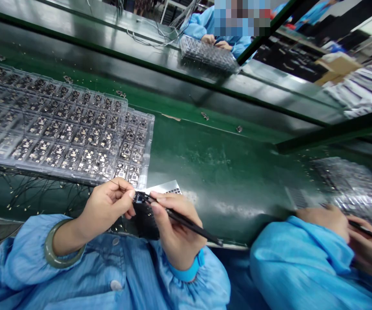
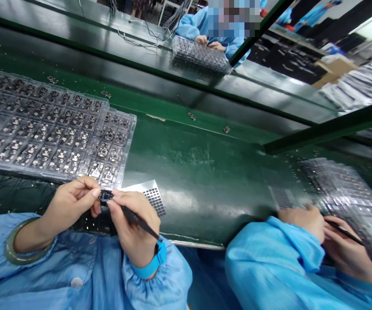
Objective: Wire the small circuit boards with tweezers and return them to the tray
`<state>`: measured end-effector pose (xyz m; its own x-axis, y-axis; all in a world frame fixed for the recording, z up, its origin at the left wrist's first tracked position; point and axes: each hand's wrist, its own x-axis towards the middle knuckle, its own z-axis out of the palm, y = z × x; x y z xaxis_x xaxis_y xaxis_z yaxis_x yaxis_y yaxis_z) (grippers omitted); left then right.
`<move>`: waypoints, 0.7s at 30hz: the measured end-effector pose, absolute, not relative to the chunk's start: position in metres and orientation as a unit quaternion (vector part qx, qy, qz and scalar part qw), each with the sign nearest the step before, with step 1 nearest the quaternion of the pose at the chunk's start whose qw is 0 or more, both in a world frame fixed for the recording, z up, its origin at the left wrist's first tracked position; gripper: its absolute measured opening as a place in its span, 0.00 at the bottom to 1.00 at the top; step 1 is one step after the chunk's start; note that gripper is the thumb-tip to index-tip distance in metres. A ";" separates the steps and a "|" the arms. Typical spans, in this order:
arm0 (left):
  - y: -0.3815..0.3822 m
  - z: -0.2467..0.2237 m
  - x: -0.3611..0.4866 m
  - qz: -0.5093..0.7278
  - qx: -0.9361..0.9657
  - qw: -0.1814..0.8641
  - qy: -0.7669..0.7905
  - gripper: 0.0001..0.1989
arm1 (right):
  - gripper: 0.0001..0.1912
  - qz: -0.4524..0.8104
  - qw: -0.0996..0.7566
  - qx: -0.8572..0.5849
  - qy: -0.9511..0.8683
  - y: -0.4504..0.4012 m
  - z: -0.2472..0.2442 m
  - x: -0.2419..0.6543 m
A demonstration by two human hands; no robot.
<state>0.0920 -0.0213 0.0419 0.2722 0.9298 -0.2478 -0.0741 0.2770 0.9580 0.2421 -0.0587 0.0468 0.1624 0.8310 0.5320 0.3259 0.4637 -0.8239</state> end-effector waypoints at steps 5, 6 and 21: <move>-0.021 0.043 0.092 0.387 0.455 0.658 0.460 0.06 | 0.18 0.176 0.541 -0.450 -0.688 -0.061 0.050 0.246; -0.021 0.043 0.092 0.385 0.456 0.658 0.459 0.06 | 0.18 0.170 0.537 -0.450 -0.693 -0.061 0.049 0.247; -0.023 0.040 0.090 0.373 0.490 0.646 0.451 0.05 | 0.16 0.078 0.485 -0.447 -0.747 -0.064 0.047 0.260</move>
